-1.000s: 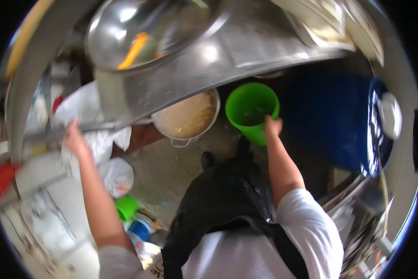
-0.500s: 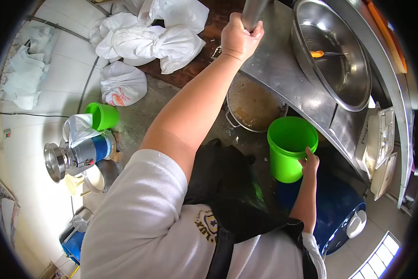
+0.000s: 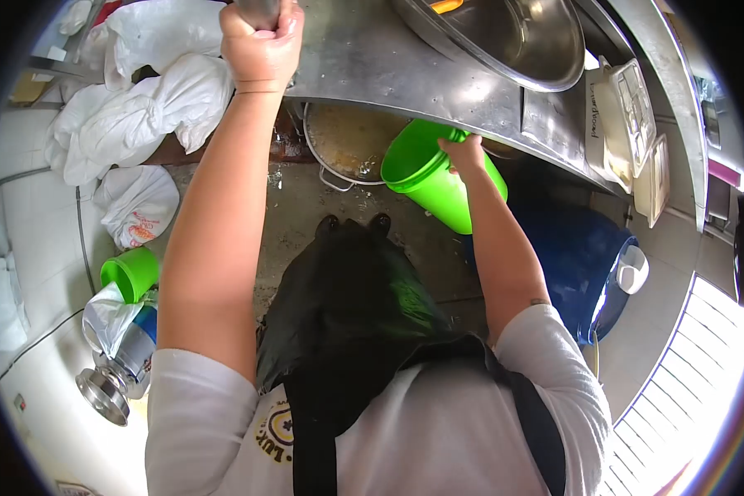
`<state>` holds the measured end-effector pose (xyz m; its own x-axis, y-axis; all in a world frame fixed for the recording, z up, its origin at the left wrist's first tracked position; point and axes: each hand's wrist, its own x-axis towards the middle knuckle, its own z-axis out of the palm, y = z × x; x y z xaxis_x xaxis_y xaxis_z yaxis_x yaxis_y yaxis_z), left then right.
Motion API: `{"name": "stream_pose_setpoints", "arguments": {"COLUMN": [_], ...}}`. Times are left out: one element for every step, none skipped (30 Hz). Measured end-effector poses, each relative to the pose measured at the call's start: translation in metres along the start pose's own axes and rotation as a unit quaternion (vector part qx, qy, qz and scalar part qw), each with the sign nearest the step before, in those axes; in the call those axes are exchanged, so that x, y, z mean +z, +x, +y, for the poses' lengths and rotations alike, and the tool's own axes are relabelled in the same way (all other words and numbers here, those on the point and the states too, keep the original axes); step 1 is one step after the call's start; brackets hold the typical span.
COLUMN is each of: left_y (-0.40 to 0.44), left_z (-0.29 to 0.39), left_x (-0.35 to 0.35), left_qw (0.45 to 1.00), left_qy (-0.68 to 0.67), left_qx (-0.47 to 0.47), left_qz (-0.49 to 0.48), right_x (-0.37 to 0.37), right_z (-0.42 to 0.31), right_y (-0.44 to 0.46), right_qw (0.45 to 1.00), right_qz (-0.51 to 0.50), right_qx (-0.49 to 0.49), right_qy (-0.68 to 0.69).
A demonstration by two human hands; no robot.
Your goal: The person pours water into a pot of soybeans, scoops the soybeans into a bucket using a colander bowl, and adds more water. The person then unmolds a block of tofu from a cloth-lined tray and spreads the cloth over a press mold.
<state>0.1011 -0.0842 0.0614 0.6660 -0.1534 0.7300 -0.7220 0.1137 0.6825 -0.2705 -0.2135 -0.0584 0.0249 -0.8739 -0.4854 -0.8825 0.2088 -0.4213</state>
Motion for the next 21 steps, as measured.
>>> {"name": "stream_pose_setpoints", "arguments": {"left_y": [-0.001, -0.002, -0.002, 0.0, 0.002, 0.003, 0.004, 0.005, 0.004, 0.003, 0.0, -0.002, -0.003, -0.002, 0.001, 0.002, 0.001, 0.0, 0.001, 0.001, 0.001], "left_z": [-0.002, -0.003, -0.001, 0.001, 0.003, 0.003, 0.003, 0.003, 0.003, 0.004, 0.004, 0.005, 0.005, 0.005, 0.004, 0.005, 0.005, 0.006, 0.005, 0.005, 0.003], "left_x": [0.002, 0.001, 0.0, -0.001, -0.003, -0.003, -0.002, -0.001, -0.001, -0.001, -0.002, -0.003, -0.003, -0.002, 0.0, 0.001, -0.001, -0.003, -0.002, -0.001, -0.001], "left_qw": [1.0, 0.999, 0.996, 0.996, 0.996, 0.995, 0.995, 0.996, 0.996, 0.996, 0.999, 0.999, 0.999, 0.999, 0.998, 0.998, 0.998, 0.998, 0.998, 0.998, 0.998], "left_qy": [-0.002, 0.041, 0.085, 0.084, 0.088, 0.092, 0.093, 0.083, 0.071, 0.071, 0.045, 0.018, 0.018, 0.04, 0.061, 0.058, 0.062, 0.066, 0.065, 0.061, 0.057], "left_qx": [-0.001, 0.001, 0.003, 0.003, 0.019, 0.035, 0.035, 0.041, 0.047, 0.046, 0.002, -0.042, -0.042, -0.02, 0.005, 0.008, -0.008, -0.024, -0.024, -0.011, 0.002], "left_qz": [0.0, 0.007, 0.015, 0.016, 0.001, -0.015, -0.015, -0.007, 0.0, -0.001, -0.011, -0.02, -0.019, 0.001, 0.022, 0.025, 0.017, 0.007, 0.007, 0.011, 0.014], "right_x": [0.004, 0.007, 0.008, 0.009, 0.01, 0.01, 0.011, 0.012, 0.016, 0.021, 0.027, 0.031, 0.035, 0.039, 0.042, 0.045, 0.048, 0.048, 0.048, 0.047, 0.048], "right_z": [-0.002, -0.005, -0.005, -0.007, -0.008, -0.01, -0.011, -0.012, -0.009, -0.003, 0.004, 0.008, 0.01, 0.01, 0.008, 0.009, 0.011, 0.008, 0.006, 0.003, 0.002], "right_y": [0.001, 0.002, 0.004, 0.007, 0.01, 0.012, 0.013, 0.013, 0.017, 0.025, 0.031, 0.032, 0.034, 0.037, 0.042, 0.044, 0.046, 0.044, 0.041, 0.038, 0.036], "right_qw": [1.0, 1.0, 1.0, 0.998, 0.994, 0.994, 0.994, 0.993, 0.993, 0.992, 0.989, 0.989, 0.988, 0.987, 0.985, 0.982, 0.981, 0.981, 0.981, 0.982, 0.982], "right_qz": [0.002, 0.003, 0.005, -0.013, -0.033, -0.033, -0.033, -0.034, -0.034, -0.01, 0.013, 0.013, 0.031, 0.051, 0.052, 0.052, 0.056, 0.057, 0.058, 0.059, 0.059], "right_qx": [-0.009, -0.019, -0.019, -0.034, -0.048, -0.049, -0.044, -0.039, -0.038, -0.06, -0.082, -0.081, -0.082, -0.084, -0.081, -0.076, -0.079, -0.079, -0.077, -0.074, -0.073], "right_qy": [-0.009, -0.017, -0.018, -0.053, -0.088, -0.088, -0.098, -0.107, -0.106, -0.113, -0.12, -0.121, -0.126, -0.13, -0.146, -0.162, -0.168, -0.168, -0.166, -0.164, -0.164]}}
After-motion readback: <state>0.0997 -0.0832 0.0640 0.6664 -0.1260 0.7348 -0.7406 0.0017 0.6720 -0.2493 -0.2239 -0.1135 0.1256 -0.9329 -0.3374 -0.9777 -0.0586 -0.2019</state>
